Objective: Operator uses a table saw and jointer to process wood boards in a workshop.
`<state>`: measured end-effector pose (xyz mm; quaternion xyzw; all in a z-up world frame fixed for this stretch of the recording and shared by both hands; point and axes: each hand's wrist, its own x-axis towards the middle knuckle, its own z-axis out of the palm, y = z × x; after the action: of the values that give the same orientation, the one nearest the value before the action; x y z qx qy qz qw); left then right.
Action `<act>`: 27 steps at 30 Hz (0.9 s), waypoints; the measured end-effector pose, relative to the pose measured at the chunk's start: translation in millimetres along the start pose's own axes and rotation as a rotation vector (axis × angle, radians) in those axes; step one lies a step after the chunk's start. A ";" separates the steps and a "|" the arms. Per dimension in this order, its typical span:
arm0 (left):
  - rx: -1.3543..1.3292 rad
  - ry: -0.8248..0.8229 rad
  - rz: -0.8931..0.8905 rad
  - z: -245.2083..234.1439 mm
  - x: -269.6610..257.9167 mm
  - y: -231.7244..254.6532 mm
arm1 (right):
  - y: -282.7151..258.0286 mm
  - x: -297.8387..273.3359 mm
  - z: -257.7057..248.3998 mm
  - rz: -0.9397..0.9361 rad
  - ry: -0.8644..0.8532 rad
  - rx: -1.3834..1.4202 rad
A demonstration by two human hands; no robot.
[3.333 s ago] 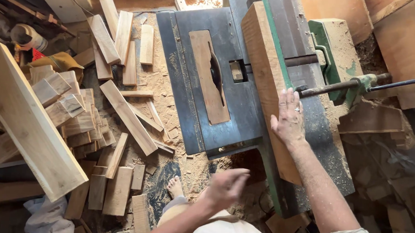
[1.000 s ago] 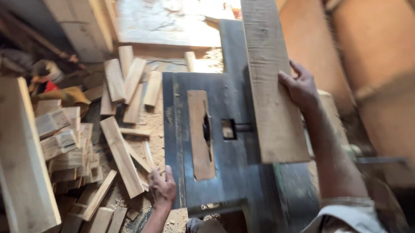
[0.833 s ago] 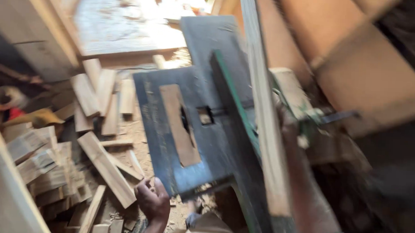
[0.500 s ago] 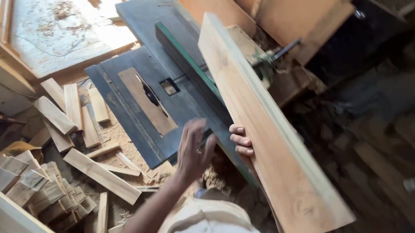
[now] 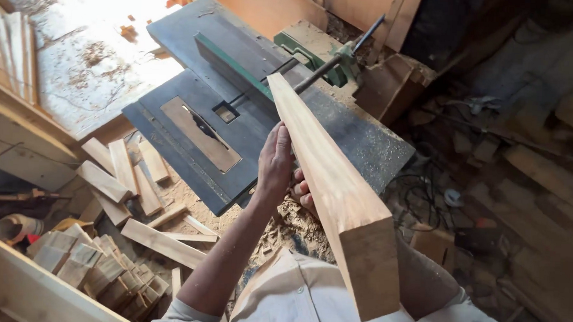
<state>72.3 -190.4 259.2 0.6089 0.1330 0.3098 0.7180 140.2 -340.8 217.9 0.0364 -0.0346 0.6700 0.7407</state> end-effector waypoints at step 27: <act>0.549 -0.284 0.374 52.4 18.1 41.1 | 20.0 -110.4 145.2 0.088 -0.091 -0.373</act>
<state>104.5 -218.2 313.6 0.8298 -0.0036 0.3010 0.4700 108.9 -462.7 351.5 -0.0730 -0.1930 0.6813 0.7023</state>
